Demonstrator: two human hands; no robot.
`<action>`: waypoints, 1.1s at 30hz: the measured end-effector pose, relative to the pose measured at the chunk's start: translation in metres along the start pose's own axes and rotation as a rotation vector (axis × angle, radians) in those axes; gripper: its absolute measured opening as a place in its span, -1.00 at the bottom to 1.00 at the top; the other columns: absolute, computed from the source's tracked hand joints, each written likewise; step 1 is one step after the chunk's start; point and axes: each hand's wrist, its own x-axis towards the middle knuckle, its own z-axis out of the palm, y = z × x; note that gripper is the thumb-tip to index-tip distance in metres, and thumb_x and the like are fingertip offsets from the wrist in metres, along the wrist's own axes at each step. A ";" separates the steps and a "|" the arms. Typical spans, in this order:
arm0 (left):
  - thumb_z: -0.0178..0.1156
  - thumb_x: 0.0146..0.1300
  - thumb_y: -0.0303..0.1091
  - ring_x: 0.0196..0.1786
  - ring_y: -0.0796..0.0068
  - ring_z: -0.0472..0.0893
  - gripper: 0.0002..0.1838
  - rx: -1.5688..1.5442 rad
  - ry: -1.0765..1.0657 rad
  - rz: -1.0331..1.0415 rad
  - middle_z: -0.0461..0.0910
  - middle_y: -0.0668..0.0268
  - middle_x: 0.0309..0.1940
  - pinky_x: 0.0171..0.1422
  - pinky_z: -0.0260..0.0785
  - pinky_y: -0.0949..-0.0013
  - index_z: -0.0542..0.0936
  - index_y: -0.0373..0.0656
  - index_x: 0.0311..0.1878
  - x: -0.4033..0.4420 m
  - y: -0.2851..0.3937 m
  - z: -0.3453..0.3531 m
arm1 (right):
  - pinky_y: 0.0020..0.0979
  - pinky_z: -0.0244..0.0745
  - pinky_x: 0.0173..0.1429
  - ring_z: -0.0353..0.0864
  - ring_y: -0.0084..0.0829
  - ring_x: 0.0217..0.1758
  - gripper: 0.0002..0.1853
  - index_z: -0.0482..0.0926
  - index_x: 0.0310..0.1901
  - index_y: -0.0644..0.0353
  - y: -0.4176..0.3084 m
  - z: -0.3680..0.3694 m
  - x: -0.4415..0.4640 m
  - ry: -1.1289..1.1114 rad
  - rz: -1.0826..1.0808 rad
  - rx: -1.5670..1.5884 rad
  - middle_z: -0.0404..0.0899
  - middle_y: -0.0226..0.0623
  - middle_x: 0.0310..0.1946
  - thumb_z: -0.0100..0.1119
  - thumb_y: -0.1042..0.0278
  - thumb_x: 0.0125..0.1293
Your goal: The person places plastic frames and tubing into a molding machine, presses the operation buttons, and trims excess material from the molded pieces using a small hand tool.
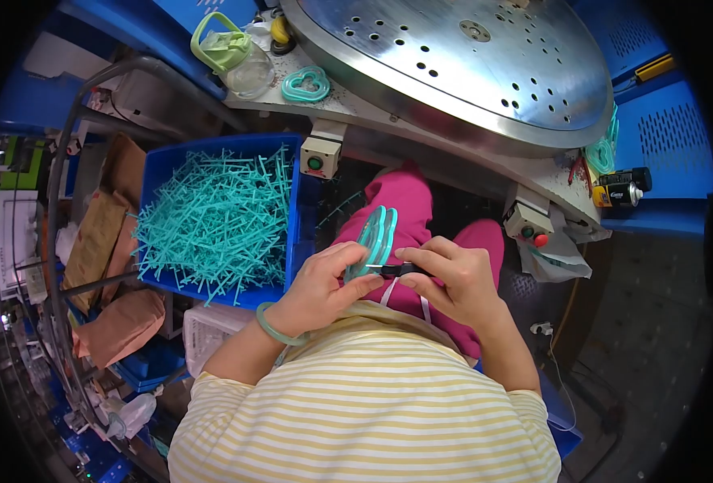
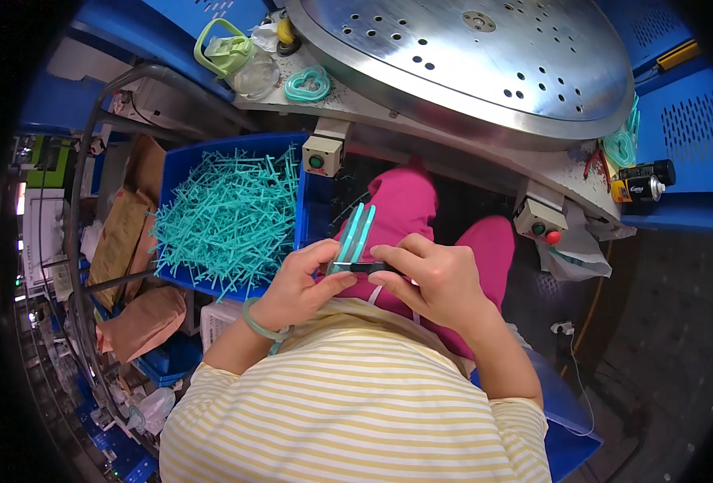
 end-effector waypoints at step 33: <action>0.36 -0.02 -0.24 -0.16 0.22 0.53 -0.64 0.700 0.128 0.225 0.55 0.25 -0.23 -0.12 0.30 0.22 0.52 -0.17 -0.18 0.009 -0.007 0.022 | -0.57 0.40 -0.11 0.42 -0.70 -0.28 -0.48 0.35 0.20 0.31 0.032 0.056 0.015 0.057 0.512 0.877 0.53 -0.47 -0.30 0.25 0.31 0.26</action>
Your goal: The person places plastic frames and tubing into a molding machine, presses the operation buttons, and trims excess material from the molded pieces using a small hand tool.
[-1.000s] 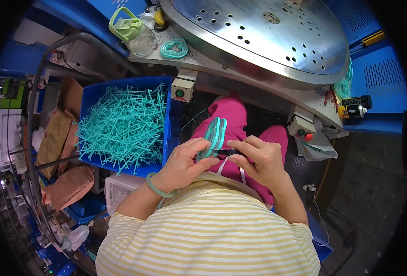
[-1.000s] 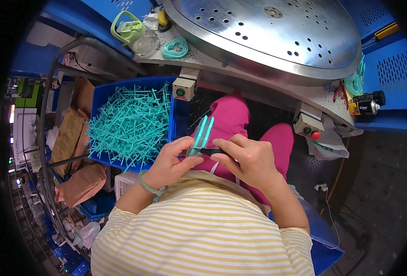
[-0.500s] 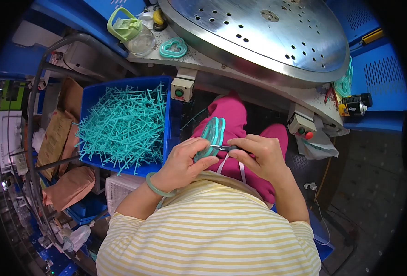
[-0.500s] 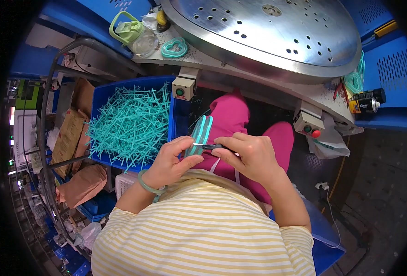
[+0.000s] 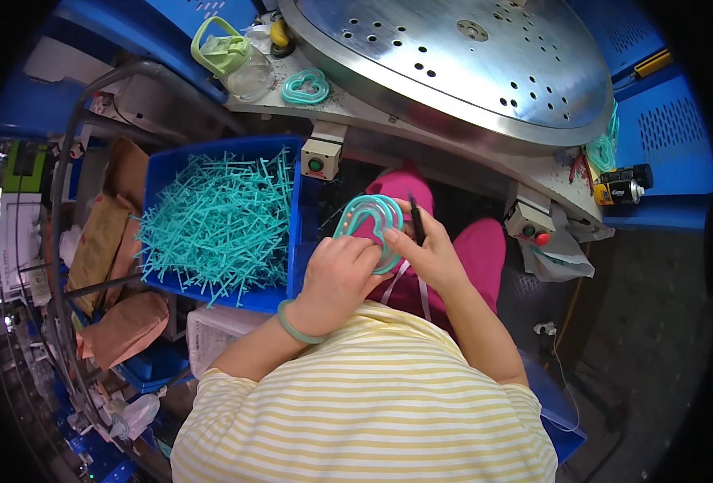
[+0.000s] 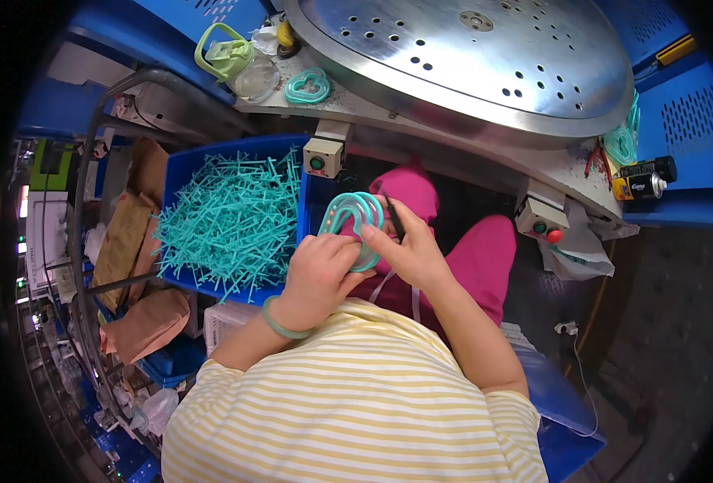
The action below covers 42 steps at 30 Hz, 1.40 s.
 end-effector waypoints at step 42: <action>-0.09 0.46 -0.12 -0.51 0.67 0.47 -0.70 -1.889 -0.262 -0.738 0.56 0.28 -0.36 -0.55 0.24 0.68 0.45 -0.16 -0.06 0.003 0.002 -0.003 | -0.41 0.31 -0.54 0.49 -0.31 -0.61 -0.87 0.59 -0.37 0.21 0.015 -0.018 -0.022 0.301 -0.550 -0.674 0.47 -0.24 -0.60 0.22 0.54 -0.03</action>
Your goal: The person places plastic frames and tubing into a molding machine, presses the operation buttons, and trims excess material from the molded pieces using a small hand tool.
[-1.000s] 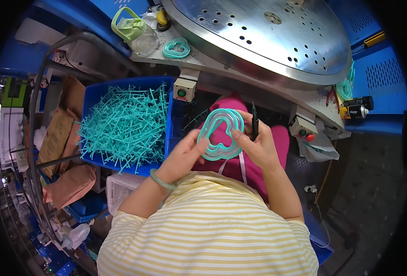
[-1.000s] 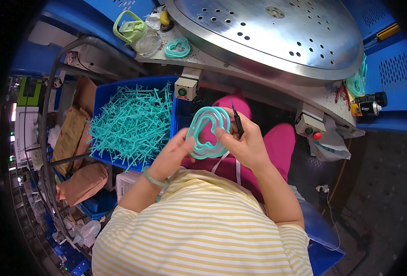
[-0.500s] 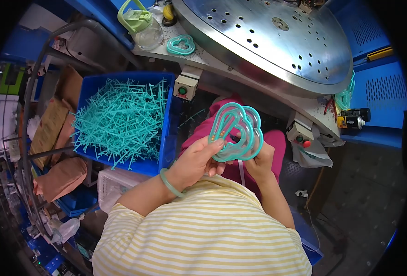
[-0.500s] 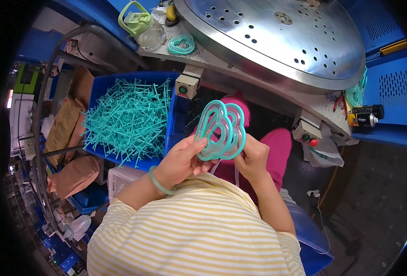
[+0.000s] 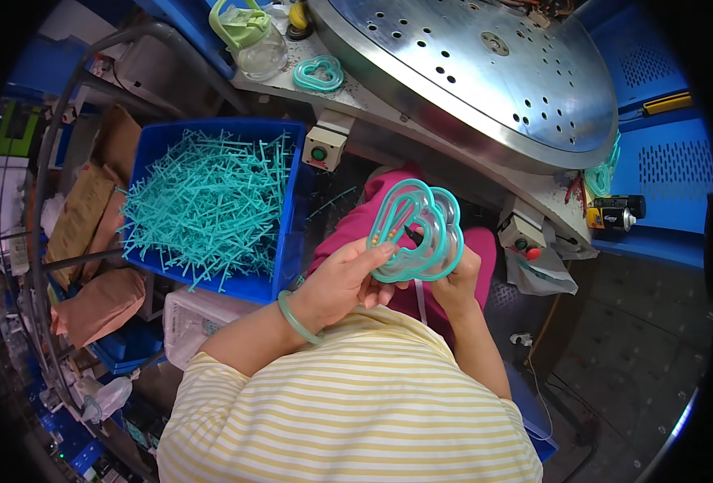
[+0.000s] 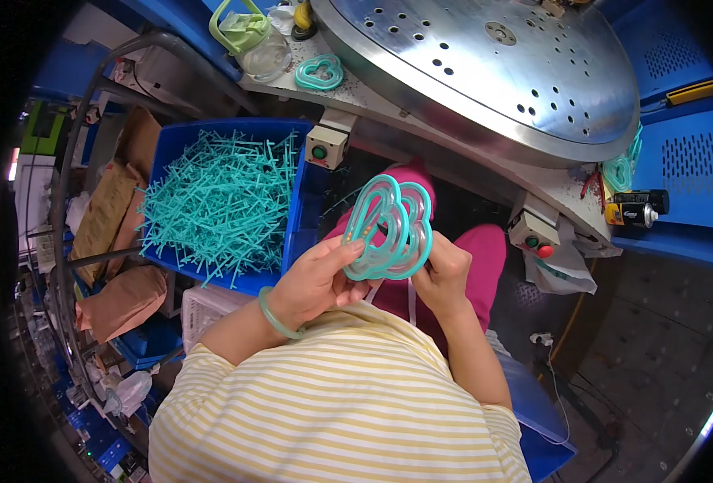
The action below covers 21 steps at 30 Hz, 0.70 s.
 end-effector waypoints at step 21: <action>-0.08 0.44 -0.14 -0.37 0.65 0.55 -0.67 0.323 0.154 0.117 0.58 0.31 -0.28 -0.40 0.39 0.64 0.40 -0.14 0.09 0.010 -0.009 -0.005 | -0.64 0.40 -0.12 0.52 -0.70 -0.21 -0.46 0.32 0.23 0.37 -0.033 -0.010 0.019 0.018 0.440 0.697 0.58 -0.41 -0.22 0.21 0.33 0.28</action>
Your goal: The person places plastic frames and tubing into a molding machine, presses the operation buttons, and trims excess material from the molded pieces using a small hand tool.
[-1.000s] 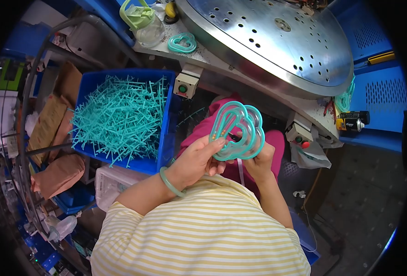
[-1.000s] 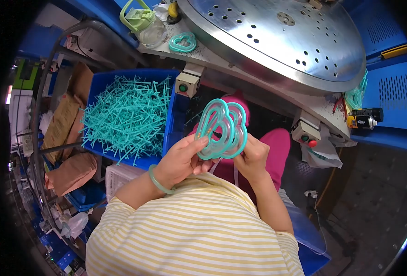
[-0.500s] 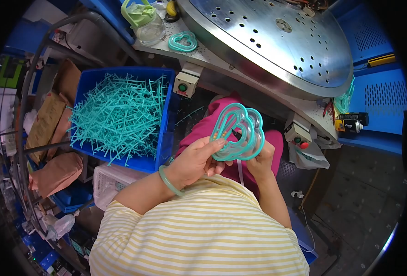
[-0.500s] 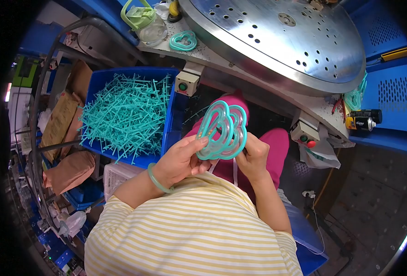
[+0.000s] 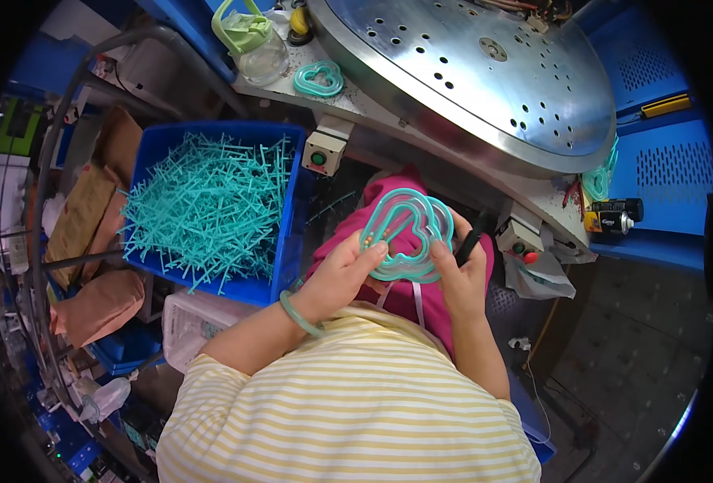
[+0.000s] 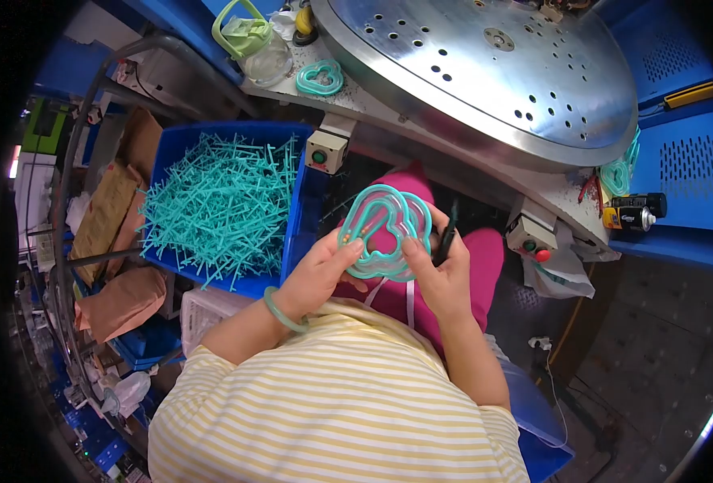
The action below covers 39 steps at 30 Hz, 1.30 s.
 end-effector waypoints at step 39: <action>-0.10 0.45 -0.08 -0.29 0.78 0.52 -0.65 -0.074 0.041 0.086 0.55 0.40 -0.27 -0.34 0.39 0.67 0.40 -0.17 0.04 0.007 0.002 0.018 | -0.41 0.35 -0.47 0.48 -0.29 -0.57 -0.87 0.58 -0.38 0.25 0.035 -0.023 0.001 -0.085 -0.356 -0.516 0.46 -0.23 -0.60 0.28 0.42 0.04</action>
